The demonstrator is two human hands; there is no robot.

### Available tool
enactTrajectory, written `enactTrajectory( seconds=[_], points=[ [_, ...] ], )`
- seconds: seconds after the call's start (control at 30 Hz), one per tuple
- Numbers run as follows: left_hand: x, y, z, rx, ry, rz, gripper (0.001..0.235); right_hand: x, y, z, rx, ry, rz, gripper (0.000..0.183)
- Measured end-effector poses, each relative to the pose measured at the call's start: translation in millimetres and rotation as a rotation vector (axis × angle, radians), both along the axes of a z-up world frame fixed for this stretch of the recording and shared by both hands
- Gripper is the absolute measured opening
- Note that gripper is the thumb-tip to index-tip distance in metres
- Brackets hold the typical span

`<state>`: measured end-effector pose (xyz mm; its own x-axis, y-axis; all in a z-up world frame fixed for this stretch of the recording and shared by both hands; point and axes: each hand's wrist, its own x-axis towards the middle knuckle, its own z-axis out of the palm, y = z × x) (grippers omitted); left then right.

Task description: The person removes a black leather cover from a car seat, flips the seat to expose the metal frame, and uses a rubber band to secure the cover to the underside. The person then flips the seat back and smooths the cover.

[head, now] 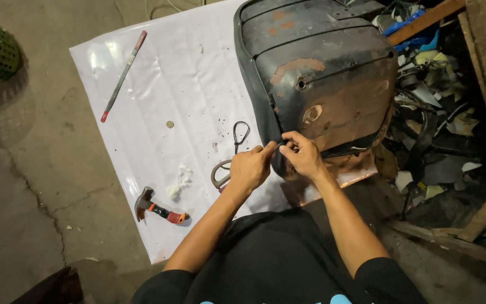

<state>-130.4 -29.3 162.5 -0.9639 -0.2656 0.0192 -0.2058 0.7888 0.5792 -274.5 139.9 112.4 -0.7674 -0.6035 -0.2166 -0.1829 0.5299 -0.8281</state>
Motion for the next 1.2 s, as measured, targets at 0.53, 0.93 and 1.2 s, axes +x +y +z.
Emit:
enactTrajectory(
  seconds=[0.53,0.93,1.2],
  points=[
    [-32,19,-52,0.345,-0.285,0.088,0.035,-2,-5,4,0.098,0.056,0.062,0.031],
    [-5,67,-39,0.731,0.027,0.396,0.038,-22,0,-15,0.232,-0.281,0.023,0.025],
    [-24,76,-68,0.963,0.106,0.398,0.036,-14,1,-21,0.219,-0.273,-0.022,0.038]
  ],
)
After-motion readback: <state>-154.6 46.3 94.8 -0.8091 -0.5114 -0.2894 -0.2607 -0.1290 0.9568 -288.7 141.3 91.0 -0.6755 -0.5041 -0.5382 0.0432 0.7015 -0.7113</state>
